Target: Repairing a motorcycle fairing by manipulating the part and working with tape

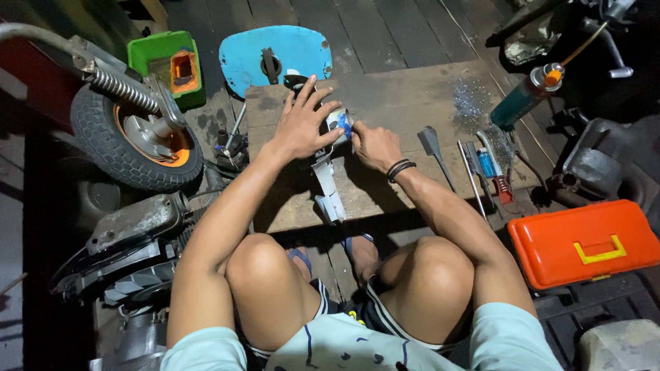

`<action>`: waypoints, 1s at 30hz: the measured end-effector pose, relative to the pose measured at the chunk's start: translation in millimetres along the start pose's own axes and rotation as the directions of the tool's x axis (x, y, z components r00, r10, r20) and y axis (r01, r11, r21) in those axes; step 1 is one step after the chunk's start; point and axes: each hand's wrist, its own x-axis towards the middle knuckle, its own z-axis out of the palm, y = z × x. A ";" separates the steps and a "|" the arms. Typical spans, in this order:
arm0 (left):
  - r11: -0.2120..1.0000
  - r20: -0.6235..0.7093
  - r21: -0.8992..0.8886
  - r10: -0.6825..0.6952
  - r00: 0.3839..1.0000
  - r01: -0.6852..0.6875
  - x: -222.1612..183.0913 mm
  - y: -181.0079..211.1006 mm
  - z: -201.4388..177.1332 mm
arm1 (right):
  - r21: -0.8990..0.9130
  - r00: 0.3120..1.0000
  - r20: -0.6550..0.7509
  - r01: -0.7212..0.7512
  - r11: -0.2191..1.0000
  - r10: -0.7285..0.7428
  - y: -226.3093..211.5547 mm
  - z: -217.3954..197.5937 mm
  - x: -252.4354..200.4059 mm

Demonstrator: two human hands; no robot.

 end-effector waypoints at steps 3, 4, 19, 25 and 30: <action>1.000 -0.019 -0.004 0.008 1.000 -0.008 -1.6 -1.3 1.2 | 0.005 1.000 -0.009 0.000 1.000 0.000 0.4 0.6 0.3; 1.000 -0.018 -0.003 0.008 1.000 -0.008 -1.4 -1.0 1.2 | 0.005 1.000 -0.009 0.000 1.000 0.000 0.4 2.0 1.0; 1.000 -0.050 -0.002 0.016 0.999 -0.016 -0.9 -3.4 7.3 | 0.012 0.999 0.011 -0.037 0.999 0.037 -5.7 2.2 -2.3; 1.000 -0.038 0.020 0.015 0.999 -0.015 -2.7 -6.8 8.6 | 0.012 0.999 -0.027 0.030 0.999 -0.030 0.3 0.5 1.2; 0.998 -0.032 0.060 0.006 0.999 -0.004 -1.6 -10.0 10.6 | 0.087 0.997 -0.047 0.059 0.994 -0.055 -0.2 -4.5 -3.3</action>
